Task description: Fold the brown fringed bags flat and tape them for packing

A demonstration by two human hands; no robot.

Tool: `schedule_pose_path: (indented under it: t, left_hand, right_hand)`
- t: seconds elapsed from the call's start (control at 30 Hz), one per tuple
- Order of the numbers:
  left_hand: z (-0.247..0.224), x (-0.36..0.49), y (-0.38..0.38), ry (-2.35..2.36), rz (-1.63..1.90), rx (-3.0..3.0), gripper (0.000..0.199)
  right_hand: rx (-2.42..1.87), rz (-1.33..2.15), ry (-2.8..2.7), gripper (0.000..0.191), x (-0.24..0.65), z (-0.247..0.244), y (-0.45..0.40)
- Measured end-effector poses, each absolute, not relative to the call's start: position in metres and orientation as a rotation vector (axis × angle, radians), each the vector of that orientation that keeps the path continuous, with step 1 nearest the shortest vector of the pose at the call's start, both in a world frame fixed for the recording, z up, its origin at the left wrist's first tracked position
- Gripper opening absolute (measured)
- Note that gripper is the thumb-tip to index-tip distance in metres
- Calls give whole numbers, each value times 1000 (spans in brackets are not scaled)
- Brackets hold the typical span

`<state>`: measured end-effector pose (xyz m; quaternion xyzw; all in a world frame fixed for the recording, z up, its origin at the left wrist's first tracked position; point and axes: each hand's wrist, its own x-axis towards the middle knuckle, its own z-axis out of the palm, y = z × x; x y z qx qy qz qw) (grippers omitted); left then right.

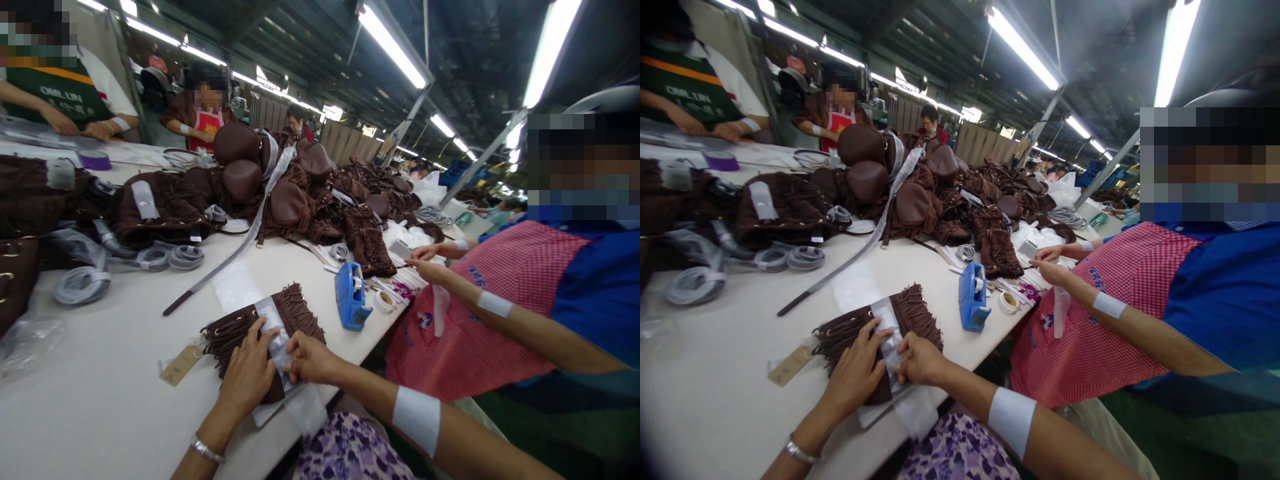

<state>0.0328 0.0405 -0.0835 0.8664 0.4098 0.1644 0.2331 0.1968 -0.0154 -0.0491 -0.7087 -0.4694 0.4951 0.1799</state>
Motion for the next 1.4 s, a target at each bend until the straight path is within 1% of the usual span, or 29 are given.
schedule_pose_path:
  t: [0.3,0.5,0.57,0.77,0.93,1.1,1.3,1.4]
  left_hand:
    - [-83,33,40,1141,471,2401,52]
    - [-83,37,40,1178,513,2366,37]
    - [-85,40,39,1228,524,2390,35]
    - [-86,41,36,1243,514,2418,37]
    - [-85,39,37,1243,508,2419,36]
    - [-85,40,36,1249,499,2414,38]
    - [-86,39,37,1259,499,2426,38]
    - [-87,38,37,1246,514,2425,39]
  right_hand:
    - [-2022,1422,-1303,31,193,-45,-15]
    - [-2043,1422,-1355,32,196,-49,-14]
    - [-2036,1430,-1374,31,197,-52,-14]
    - [-1976,1510,-1422,32,202,-56,-14]
    - [-1891,1594,-1391,30,204,-37,-15]
    - [-1685,1528,-1297,26,203,-26,-10]
    - [-2129,1348,-1318,23,195,-53,-1]
    - [-2223,1277,-1376,22,192,-62,0]
